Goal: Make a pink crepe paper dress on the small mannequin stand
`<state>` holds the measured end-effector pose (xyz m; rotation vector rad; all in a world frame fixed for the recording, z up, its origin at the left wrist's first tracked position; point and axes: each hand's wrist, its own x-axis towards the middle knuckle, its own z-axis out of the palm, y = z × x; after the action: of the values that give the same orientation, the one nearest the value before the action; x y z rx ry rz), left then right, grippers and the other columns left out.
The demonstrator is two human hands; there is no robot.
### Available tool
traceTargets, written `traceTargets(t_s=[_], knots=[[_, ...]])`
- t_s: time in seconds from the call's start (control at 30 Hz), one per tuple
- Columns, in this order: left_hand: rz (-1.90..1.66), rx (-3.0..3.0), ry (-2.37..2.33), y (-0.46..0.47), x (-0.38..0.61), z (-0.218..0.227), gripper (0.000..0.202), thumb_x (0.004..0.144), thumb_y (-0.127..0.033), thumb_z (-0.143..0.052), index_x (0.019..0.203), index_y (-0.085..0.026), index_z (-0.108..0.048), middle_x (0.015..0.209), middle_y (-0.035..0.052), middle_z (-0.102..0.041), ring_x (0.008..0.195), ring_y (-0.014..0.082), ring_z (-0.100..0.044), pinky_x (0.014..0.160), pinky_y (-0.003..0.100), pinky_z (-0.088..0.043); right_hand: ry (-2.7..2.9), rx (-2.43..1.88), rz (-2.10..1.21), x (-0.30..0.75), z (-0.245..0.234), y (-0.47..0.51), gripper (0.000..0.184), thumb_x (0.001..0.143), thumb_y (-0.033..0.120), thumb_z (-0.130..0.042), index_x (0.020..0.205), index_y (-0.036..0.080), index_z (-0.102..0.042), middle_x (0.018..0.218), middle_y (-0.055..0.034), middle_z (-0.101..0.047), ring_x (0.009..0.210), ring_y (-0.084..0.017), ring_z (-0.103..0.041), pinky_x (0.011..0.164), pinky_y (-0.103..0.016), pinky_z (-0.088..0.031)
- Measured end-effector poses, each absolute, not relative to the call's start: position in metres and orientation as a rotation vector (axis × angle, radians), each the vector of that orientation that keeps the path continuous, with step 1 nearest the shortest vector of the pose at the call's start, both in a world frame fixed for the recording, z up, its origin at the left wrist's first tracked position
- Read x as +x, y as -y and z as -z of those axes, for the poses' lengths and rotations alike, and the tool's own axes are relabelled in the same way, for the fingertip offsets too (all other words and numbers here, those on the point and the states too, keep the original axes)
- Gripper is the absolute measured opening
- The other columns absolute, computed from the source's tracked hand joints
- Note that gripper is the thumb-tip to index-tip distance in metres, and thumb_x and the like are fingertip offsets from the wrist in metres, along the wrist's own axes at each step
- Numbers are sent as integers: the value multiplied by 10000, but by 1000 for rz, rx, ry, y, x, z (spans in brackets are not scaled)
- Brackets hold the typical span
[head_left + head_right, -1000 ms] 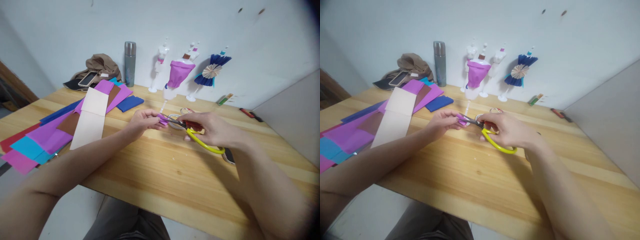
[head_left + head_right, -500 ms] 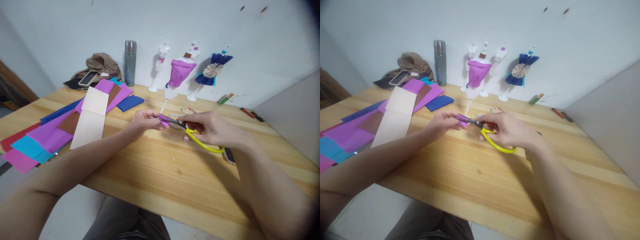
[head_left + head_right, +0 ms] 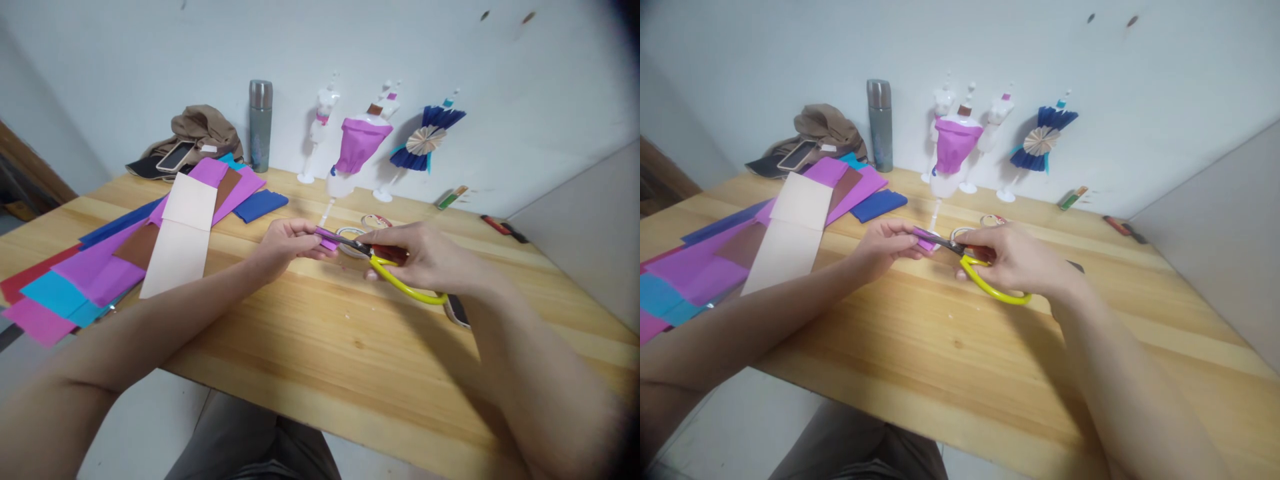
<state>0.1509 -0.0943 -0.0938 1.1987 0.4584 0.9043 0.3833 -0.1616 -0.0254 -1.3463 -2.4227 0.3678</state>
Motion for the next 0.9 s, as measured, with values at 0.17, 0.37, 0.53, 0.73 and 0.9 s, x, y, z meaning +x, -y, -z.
traceTargets(t_s=[0.17,0.37,0.53,0.73,0.9], knots=[[-915,1182,-453,94,151,95,278,677,-324,-888,839,-116,-800,871,129,-823,815,238,-802,796,341,-641,2416,-1333,-332,383,27,161,341,852,515,-682,850,180,-749,556,30,-518,537,-137,-409,548,-273,-313],[-921,1165,-435,94,152,95,279,669,-330,-905,807,-117,-790,854,114,-822,793,227,-801,783,331,-643,2428,-1355,-362,385,27,160,365,868,533,-666,848,176,-737,572,29,-511,548,-137,-422,545,-265,-322],[-918,1171,-436,94,152,94,280,661,-328,-904,813,-120,-794,845,111,-822,775,221,-800,740,301,-635,2424,-1351,-396,385,27,159,365,852,531,-678,907,179,-757,586,24,-538,553,-147,-427,553,-269,-321],[-920,1192,-441,94,151,96,254,675,-309,-871,837,-126,-800,841,114,-821,798,233,-802,773,330,-640,2442,-1327,-377,383,26,160,349,853,498,-672,926,164,-744,593,20,-552,534,-141,-430,565,-281,-321],[-918,1204,-452,94,151,95,254,691,-310,-865,848,-122,-798,873,127,-824,817,242,-805,782,336,-640,2443,-1327,-369,383,26,160,338,868,518,-667,806,187,-703,566,37,-490,545,-139,-408,564,-279,-315]])
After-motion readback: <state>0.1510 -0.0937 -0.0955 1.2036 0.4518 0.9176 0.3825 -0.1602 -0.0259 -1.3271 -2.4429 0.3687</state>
